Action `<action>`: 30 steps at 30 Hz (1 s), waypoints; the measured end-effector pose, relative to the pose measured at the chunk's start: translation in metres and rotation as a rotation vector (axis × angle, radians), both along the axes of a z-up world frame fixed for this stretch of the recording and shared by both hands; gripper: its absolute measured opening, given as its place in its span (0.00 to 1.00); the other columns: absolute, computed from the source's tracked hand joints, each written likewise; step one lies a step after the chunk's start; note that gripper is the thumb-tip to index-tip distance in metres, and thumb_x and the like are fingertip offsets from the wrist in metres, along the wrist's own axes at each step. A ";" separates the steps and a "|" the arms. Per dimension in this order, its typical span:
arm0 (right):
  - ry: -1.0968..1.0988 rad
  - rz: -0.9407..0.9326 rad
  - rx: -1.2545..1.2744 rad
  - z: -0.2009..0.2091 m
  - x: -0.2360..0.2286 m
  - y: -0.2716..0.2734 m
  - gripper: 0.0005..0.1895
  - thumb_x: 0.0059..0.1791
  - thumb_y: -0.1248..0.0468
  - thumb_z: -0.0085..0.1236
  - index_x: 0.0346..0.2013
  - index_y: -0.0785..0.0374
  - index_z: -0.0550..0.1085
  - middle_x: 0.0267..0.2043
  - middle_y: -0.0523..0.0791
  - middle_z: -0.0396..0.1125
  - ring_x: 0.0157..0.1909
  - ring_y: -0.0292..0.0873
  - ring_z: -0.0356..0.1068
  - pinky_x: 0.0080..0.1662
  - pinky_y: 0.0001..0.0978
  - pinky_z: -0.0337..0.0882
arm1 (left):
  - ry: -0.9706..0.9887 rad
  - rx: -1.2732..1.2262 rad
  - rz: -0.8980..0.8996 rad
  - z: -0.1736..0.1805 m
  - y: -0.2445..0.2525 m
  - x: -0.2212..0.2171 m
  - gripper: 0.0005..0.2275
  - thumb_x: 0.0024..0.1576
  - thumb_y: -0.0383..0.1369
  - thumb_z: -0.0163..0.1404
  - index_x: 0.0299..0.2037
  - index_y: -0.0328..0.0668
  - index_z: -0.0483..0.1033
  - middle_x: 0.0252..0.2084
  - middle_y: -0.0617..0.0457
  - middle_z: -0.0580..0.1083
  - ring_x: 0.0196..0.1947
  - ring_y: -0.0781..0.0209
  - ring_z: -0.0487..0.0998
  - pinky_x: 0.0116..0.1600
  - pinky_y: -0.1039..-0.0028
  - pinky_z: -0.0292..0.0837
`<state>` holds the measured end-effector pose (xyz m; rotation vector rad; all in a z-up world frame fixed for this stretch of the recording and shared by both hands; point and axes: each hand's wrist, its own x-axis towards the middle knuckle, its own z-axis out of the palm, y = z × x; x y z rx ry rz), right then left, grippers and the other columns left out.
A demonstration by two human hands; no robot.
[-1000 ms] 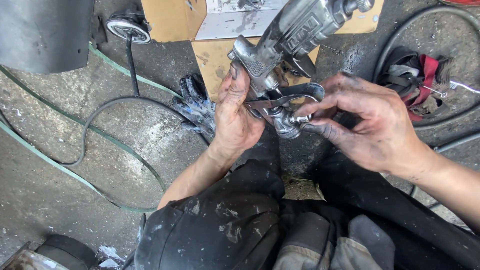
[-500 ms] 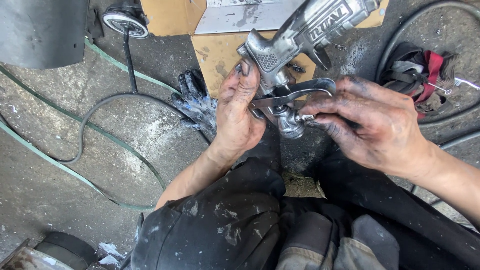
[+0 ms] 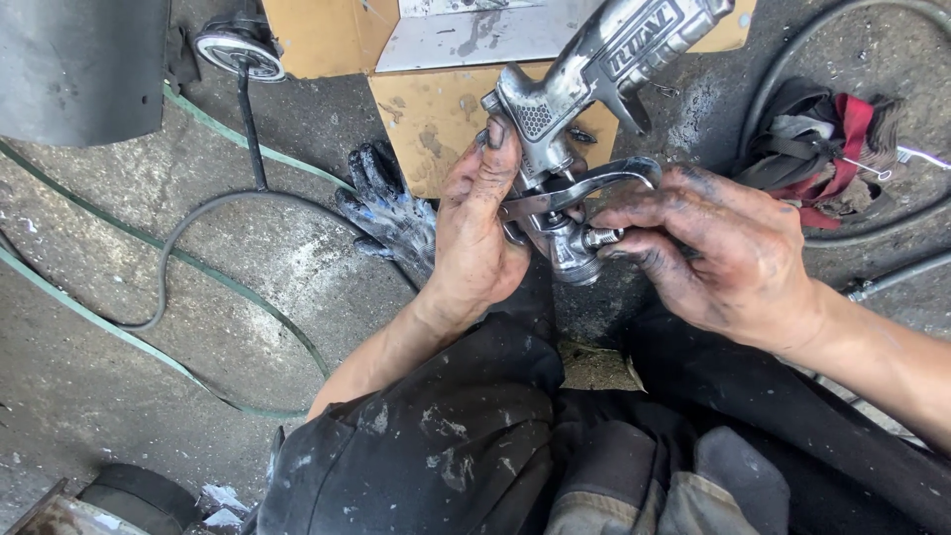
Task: The person assembles a pneumatic tool by inserting a spring and pin, attaching a nozzle, and connecting an air hose. They use a screwdriver to secure internal components and a rag to wipe the nozzle before final assembly.
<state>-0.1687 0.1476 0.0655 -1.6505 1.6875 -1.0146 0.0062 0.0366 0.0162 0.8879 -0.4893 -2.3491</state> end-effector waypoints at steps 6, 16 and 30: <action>-0.122 -0.021 0.064 -0.003 -0.001 0.002 0.09 0.47 0.79 0.63 0.41 0.72 0.79 0.40 0.50 0.75 0.27 0.38 0.64 0.32 0.27 0.67 | 0.016 -0.086 0.077 -0.006 0.003 0.001 0.11 0.68 0.35 0.53 0.53 0.34 0.76 0.48 0.52 0.77 0.46 0.69 0.76 0.54 0.78 0.72; -0.186 -0.034 0.145 -0.002 -0.006 0.001 0.11 0.46 0.75 0.65 0.43 0.68 0.79 0.37 0.47 0.74 0.26 0.35 0.65 0.29 0.24 0.64 | 0.057 -0.054 0.079 -0.008 0.002 0.005 0.14 0.68 0.36 0.53 0.55 0.33 0.73 0.50 0.49 0.78 0.44 0.64 0.81 0.50 0.74 0.79; -1.382 -0.170 0.448 -0.021 -0.018 0.010 0.16 0.51 0.71 0.55 0.55 0.69 0.70 0.52 0.56 0.74 0.44 0.48 0.79 0.37 0.30 0.83 | 0.180 0.139 0.075 -0.023 -0.002 0.018 0.14 0.71 0.40 0.44 0.62 0.44 0.70 0.48 0.51 0.78 0.47 0.56 0.81 0.44 0.64 0.78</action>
